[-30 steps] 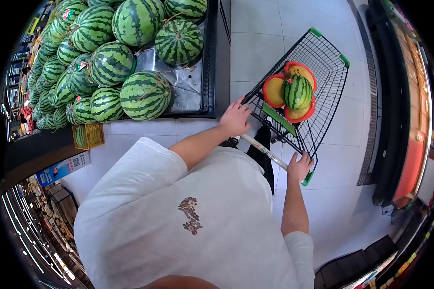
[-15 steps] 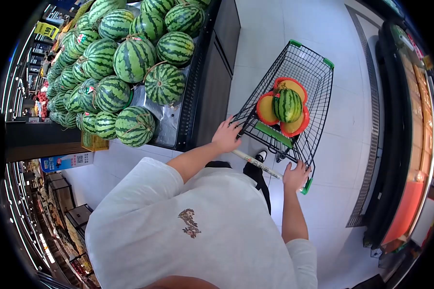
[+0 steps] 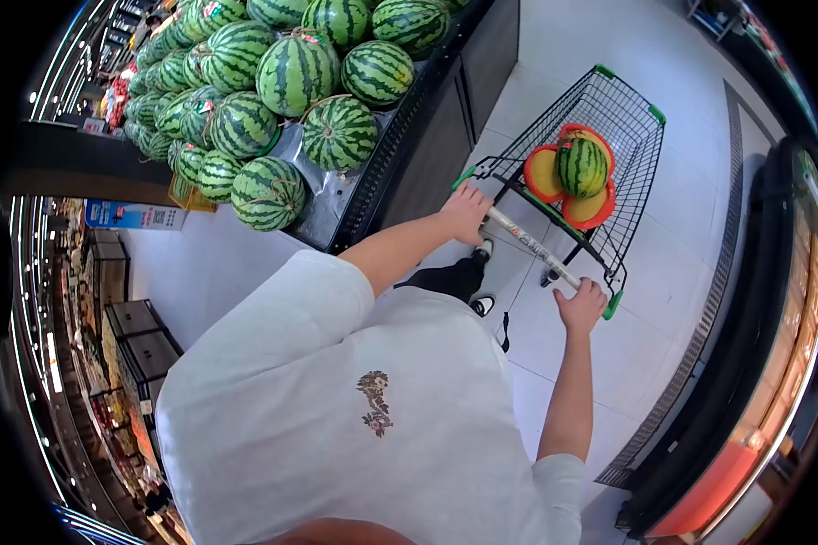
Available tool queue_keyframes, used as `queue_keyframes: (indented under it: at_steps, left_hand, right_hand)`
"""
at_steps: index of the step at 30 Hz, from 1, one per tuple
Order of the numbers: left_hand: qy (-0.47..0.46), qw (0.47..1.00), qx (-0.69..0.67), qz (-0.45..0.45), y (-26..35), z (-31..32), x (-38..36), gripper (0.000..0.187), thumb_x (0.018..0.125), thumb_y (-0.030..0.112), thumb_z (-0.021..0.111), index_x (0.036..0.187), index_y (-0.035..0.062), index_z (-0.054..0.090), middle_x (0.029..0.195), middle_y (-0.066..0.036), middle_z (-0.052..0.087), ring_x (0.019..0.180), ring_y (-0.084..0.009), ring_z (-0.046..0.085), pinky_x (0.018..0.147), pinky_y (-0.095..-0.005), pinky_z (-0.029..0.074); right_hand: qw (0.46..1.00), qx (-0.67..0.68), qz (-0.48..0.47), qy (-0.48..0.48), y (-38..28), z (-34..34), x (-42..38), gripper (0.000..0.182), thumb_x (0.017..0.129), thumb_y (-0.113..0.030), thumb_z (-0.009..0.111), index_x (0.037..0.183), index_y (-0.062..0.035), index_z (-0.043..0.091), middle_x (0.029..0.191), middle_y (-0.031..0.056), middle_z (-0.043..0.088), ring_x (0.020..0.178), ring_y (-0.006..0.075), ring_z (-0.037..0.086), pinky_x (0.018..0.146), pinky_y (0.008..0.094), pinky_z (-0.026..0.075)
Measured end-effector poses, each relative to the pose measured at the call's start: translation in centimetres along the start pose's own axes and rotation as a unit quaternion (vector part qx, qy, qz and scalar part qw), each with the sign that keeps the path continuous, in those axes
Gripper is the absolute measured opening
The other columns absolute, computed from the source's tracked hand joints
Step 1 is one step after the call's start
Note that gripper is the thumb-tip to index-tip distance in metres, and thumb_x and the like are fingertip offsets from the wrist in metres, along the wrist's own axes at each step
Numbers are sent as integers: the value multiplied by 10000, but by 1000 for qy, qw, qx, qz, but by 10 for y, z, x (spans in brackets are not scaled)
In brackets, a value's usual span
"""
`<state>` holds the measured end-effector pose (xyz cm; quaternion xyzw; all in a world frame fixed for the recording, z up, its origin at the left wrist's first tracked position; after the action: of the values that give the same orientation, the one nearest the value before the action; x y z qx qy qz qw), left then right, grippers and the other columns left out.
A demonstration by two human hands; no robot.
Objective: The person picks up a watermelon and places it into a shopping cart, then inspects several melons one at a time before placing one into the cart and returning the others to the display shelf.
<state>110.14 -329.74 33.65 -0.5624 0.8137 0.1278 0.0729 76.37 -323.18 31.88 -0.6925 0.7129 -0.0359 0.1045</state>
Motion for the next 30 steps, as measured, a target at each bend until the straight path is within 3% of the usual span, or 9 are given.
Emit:
queue_keyframes:
  at_steps: [2, 5, 11, 20, 23, 25, 30]
  left_hand:
    - [-7, 1000, -14, -12, 9, -1, 8, 941, 638, 496, 819, 1376, 9, 497, 1296, -210, 534, 1344, -390, 423, 1248, -565, 120]
    - [11, 1000, -19, -13, 20, -4, 19, 936, 624, 489, 823, 1359, 4, 505, 1282, -228, 529, 1331, -407, 419, 1242, -577, 118]
    - [89, 995, -43, 14, 30, 11, 34, 956, 603, 472, 824, 1373, 5, 502, 1332, -260, 495, 1363, -428, 385, 1233, -588, 121]
    - [53, 998, -34, -4, 46, 13, 54, 936, 588, 427, 837, 1368, 31, 503, 1299, -228, 506, 1349, -404, 401, 1245, -574, 109]
    - [72, 997, -16, -11, 36, -13, 74, 849, 622, 373, 818, 1346, 50, 512, 1282, -204, 519, 1347, -386, 409, 1247, -559, 124]
    - [19, 999, 22, -34, 31, -9, 90, 739, 680, 309, 785, 1326, 65, 523, 1284, -192, 526, 1341, -379, 419, 1248, -545, 138]
    - [56, 995, 34, -72, 39, 2, 95, 661, 716, 252, 754, 1309, 59, 534, 1285, -194, 526, 1335, -377, 431, 1247, -542, 146]
  right_hand:
    - [995, -26, 20, -91, 14, -3, 21, 762, 678, -498, 859, 1262, -103, 572, 1253, 159, 582, 1182, 407, 527, 1066, 526, 365]
    - [987, -46, 13, -151, 36, -5, 40, 839, 648, -508, 872, 1309, -112, 540, 1252, 156, 574, 1207, 414, 520, 1066, 525, 362]
    - [982, -59, 5, -181, 58, 4, 60, 923, 607, -532, 888, 1345, -124, 513, 1268, 161, 570, 1206, 416, 541, 1053, 521, 384]
    - [960, -87, 28, -264, 75, -1, 75, 1021, 617, -552, 880, 1434, -126, 443, 1346, 187, 541, 1258, 432, 526, 1082, 522, 387]
    - [974, -57, 34, -215, 68, -16, 108, 988, 616, -513, 889, 1421, -130, 463, 1352, 187, 523, 1283, 426, 486, 1112, 513, 338]
    - [970, -61, 40, -234, 65, -17, 119, 984, 619, -513, 887, 1421, -130, 463, 1351, 186, 524, 1286, 424, 486, 1111, 512, 340]
    - [963, -74, 27, -259, 71, -17, 129, 961, 627, -509, 878, 1411, -132, 469, 1347, 180, 524, 1288, 420, 484, 1110, 514, 340]
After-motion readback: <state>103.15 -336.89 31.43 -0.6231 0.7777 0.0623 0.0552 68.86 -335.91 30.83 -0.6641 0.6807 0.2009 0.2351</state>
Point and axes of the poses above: each hand's wrist, its own x-axis towards the middle knuckle, its own z-axis out of the palm, y = z × x, the point moved 6 cm from there along x, towards the middle knuckle
